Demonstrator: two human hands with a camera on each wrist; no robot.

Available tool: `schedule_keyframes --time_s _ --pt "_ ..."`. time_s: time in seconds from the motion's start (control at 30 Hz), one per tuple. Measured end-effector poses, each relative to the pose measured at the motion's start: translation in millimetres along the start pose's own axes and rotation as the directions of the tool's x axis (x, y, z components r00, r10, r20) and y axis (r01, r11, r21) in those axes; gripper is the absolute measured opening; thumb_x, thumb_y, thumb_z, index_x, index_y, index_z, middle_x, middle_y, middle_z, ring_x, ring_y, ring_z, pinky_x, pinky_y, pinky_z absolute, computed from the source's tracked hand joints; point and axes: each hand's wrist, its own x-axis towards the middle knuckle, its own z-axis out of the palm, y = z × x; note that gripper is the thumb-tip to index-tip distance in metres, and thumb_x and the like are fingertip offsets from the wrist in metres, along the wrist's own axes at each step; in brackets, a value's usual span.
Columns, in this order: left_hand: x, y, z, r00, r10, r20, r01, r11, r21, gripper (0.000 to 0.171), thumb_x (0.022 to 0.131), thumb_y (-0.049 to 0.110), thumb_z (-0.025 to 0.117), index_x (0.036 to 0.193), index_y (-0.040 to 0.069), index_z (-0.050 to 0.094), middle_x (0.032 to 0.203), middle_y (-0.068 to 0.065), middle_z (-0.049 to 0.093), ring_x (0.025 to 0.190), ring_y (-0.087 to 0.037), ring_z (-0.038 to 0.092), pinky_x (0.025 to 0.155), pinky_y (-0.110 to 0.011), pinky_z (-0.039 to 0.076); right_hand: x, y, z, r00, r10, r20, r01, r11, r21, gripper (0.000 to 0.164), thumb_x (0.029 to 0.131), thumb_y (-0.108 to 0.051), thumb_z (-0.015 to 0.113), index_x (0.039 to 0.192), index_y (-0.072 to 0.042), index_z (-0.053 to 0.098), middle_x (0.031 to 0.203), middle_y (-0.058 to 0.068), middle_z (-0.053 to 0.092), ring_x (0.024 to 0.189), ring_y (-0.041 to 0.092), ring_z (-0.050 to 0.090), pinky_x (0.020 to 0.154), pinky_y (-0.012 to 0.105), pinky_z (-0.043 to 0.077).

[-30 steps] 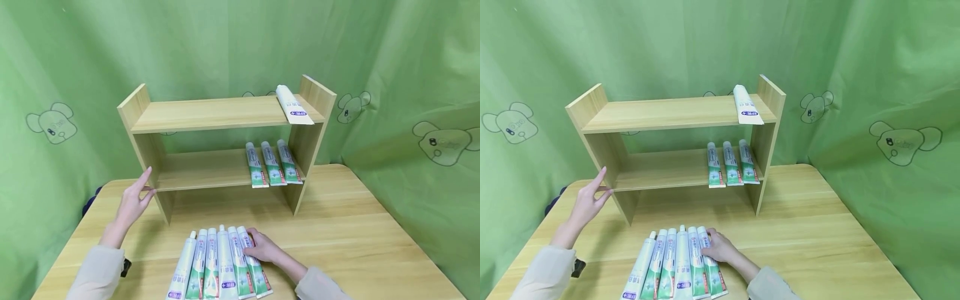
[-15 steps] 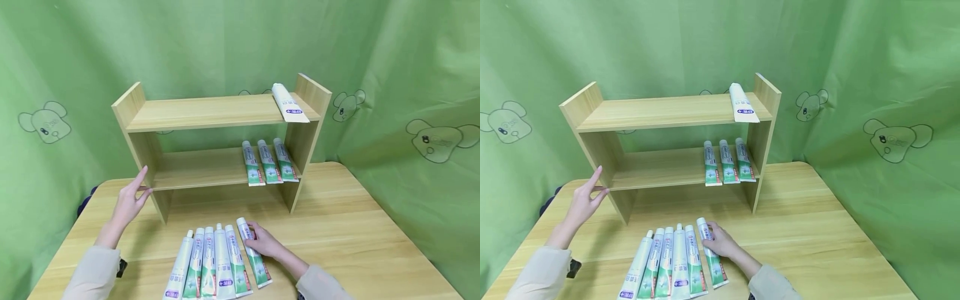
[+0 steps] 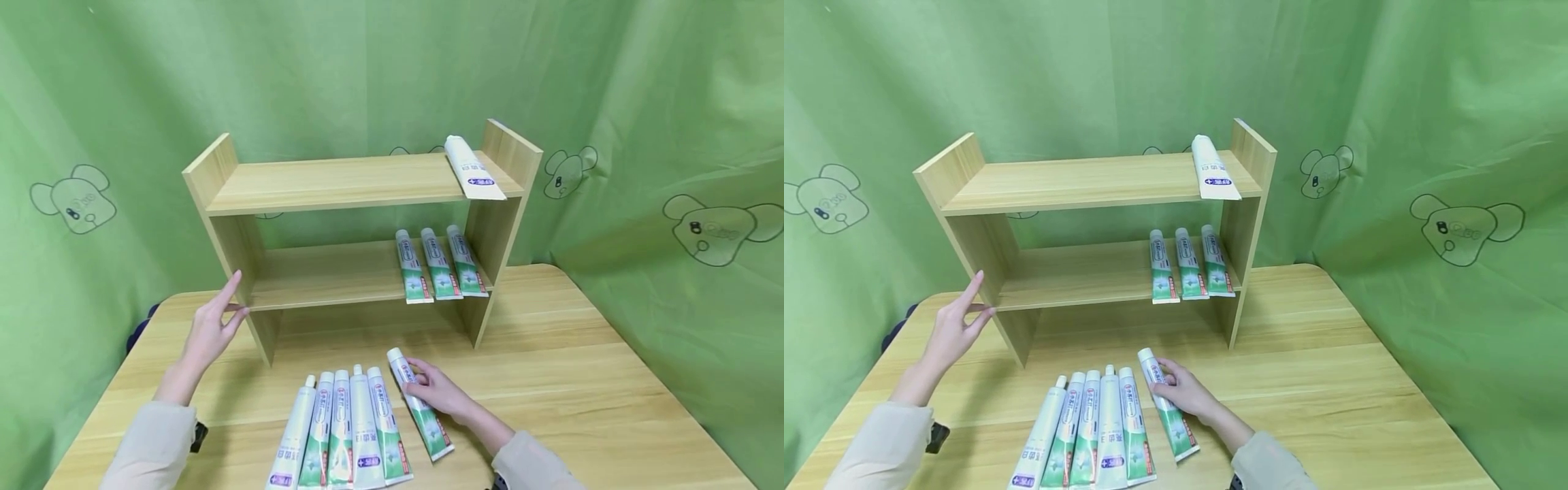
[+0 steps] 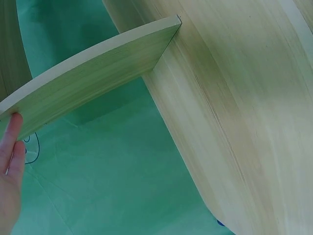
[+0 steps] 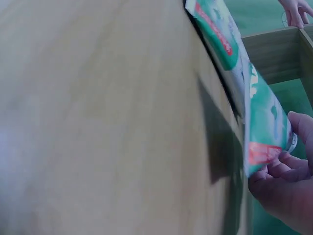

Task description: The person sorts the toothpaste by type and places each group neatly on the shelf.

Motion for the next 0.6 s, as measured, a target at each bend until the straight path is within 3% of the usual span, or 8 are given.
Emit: schedule_keyframes --time_s 0.1,0.33,0.43,0.6 --pt "0.5 -0.1 -0.6 1.0 0.006 0.003 -0.006 1.0 0.007 0.077 0.068 -0.016 0.069 0.136 0.002 0.038 0.121 -0.03 0.051 0.068 -0.036 0.065 0.045 -0.011 0.045 -1 -3 -1 0.999 -0.041 0.026 0.04 0.999 0.035 0.063 0.09 -0.014 0.055 0.14 0.004 0.021 0.108 0.032 0.056 0.076 0.018 0.06 0.065 0.026 0.052" --pt "1.4 0.9 -0.9 1.0 -0.008 0.011 0.007 1.0 0.009 0.076 0.068 -0.015 0.069 0.136 0.002 0.038 0.122 -0.03 0.051 0.069 -0.036 0.065 0.043 -0.009 0.041 -4 -17 2 0.99 -0.133 0.048 0.123 0.977 0.176 0.067 0.088 -0.008 0.058 0.142 0.002 0.019 0.12 0.04 0.044 0.084 0.044 0.06 0.067 0.034 0.057" --pt "1.4 1.7 -0.9 1.0 -0.017 0.014 0.017 1.0 0.004 0.075 0.069 -0.015 0.068 0.136 0.001 0.038 0.121 -0.03 0.051 0.069 -0.037 0.065 0.039 -0.009 0.038 -6 -25 3 0.986 -0.163 0.019 0.157 0.971 0.182 0.067 0.087 -0.008 0.059 0.142 0.002 0.02 0.118 0.041 0.045 0.081 0.042 0.062 0.065 0.033 0.057" --pt "0.9 1.7 -0.4 0.999 -0.026 0.019 0.025 1.0 0.007 0.074 0.07 -0.014 0.068 0.136 0.001 0.038 0.121 -0.03 0.051 0.07 -0.037 0.064 0.038 -0.01 0.037 -9 -34 5 0.975 -0.221 -0.023 0.221 0.956 0.194 0.064 0.088 -0.004 0.056 0.141 0.003 0.022 0.11 0.033 0.053 0.071 0.021 0.064 0.062 0.031 0.057"
